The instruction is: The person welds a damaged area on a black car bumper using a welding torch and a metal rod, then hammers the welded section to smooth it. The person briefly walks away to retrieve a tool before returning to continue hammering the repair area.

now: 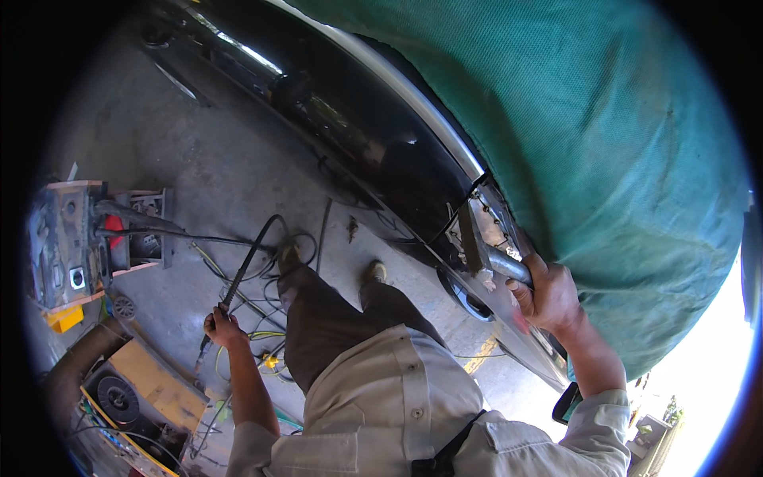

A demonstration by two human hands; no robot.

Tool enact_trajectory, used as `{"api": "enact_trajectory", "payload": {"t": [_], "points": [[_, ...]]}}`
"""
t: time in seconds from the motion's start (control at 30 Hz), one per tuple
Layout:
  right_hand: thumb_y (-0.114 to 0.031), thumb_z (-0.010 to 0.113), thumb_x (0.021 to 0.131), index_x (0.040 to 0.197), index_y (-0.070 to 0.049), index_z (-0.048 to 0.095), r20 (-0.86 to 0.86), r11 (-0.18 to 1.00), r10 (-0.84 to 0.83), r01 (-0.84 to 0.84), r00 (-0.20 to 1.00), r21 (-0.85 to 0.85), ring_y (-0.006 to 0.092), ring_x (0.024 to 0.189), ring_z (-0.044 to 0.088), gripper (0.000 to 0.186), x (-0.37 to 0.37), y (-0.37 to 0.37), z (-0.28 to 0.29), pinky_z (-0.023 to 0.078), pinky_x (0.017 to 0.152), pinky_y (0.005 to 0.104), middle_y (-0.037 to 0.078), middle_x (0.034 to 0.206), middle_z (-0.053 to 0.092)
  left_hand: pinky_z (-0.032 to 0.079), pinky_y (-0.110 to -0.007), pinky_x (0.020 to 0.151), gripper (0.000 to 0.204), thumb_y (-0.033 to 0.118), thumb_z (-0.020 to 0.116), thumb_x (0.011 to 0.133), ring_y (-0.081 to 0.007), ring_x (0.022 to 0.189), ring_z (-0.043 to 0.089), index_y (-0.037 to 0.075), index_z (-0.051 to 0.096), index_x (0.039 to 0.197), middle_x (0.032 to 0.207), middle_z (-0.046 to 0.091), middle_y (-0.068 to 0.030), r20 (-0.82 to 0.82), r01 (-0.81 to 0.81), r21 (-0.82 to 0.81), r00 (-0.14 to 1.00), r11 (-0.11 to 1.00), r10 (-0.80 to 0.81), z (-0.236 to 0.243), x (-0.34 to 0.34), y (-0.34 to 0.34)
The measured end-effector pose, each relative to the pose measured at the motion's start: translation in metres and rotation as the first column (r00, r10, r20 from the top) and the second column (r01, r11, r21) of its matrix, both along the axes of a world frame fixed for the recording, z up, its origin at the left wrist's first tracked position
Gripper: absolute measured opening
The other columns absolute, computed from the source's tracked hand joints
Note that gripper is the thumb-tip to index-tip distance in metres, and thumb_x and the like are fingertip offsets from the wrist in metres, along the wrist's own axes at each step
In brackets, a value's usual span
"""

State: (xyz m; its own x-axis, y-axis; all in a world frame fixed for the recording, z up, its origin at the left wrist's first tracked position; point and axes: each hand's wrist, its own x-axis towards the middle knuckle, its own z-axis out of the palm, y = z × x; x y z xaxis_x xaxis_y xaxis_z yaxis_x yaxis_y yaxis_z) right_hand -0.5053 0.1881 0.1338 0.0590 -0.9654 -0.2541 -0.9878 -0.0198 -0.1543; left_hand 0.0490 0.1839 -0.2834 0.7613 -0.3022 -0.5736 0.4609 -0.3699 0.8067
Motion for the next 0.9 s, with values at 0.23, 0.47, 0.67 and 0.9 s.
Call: {"api": "enact_trajectory", "payload": {"t": [0.23, 0.47, 0.67, 0.9], "points": [[-0.052, 0.063, 0.097, 0.093, -0.006, 0.06, 0.079, 0.986, 0.142, -0.134, 0.987, -0.099, 0.0428, 0.053, 0.063, 0.047, -0.001, -0.005, 0.002, 0.051, 0.05, 0.0495, 0.019, 0.059, 0.059, 0.044, -0.029, 0.062, 0.025, 0.017, 0.073, 0.095, -0.0132, 0.092, 0.064, 0.02, 0.05, 0.105, 0.106, 0.071, 0.0004, 0.004, 0.016, -0.01, 1.0, 1.0, -0.015, -0.002, -0.001, -0.001], [-0.049, 0.067, 0.095, 0.095, -0.005, 0.061, 0.053, 0.996, 0.076, -0.078, 0.996, 0.037, 0.0403, 0.054, 0.063, 0.045, 0.002, 0.007, 0.002, 0.052, 0.052, 0.0474, 0.018, 0.06, 0.059, 0.044, -0.028, 0.06, 0.028, 0.019, 0.075, 0.093, -0.0146, 0.094, 0.063, 0.02, 0.052, 0.108, 0.112, 0.068, 0.0001, 0.014, 0.001, -0.005, 1.0, 1.0, -0.001, 0.0, -0.001, -0.001], [-0.048, 0.069, 0.094, 0.095, -0.005, 0.061, -0.053, 0.997, 0.06, -0.058, 0.997, 0.04, 0.0395, 0.053, 0.062, 0.044, 0.006, 0.01, -0.01, 0.05, 0.051, 0.0482, 0.017, 0.059, 0.058, 0.042, -0.031, 0.067, 0.032, 0.021, 0.073, 0.091, -0.0112, 0.093, 0.061, 0.022, 0.048, 0.109, 0.106, 0.069, 0.0041, 0.028, 0.011, 0.036, 1.0, 0.999, -0.012, 0.005, -0.002, 0.001], [-0.05, 0.067, 0.095, 0.096, -0.006, 0.061, 0.052, 0.983, 0.181, -0.178, 0.982, -0.052, 0.0366, 0.054, 0.063, 0.045, 0.008, 0.014, -0.01, 0.05, 0.05, 0.0472, 0.015, 0.063, 0.06, 0.044, -0.032, 0.067, 0.032, 0.021, 0.075, 0.091, -0.013, 0.096, 0.06, 0.022, 0.05, 0.111, 0.112, 0.064, 0.0044, 0.03, 0.017, 0.017, 0.999, 1.0, -0.018, 0.003, 0.0, 0.004]]}}
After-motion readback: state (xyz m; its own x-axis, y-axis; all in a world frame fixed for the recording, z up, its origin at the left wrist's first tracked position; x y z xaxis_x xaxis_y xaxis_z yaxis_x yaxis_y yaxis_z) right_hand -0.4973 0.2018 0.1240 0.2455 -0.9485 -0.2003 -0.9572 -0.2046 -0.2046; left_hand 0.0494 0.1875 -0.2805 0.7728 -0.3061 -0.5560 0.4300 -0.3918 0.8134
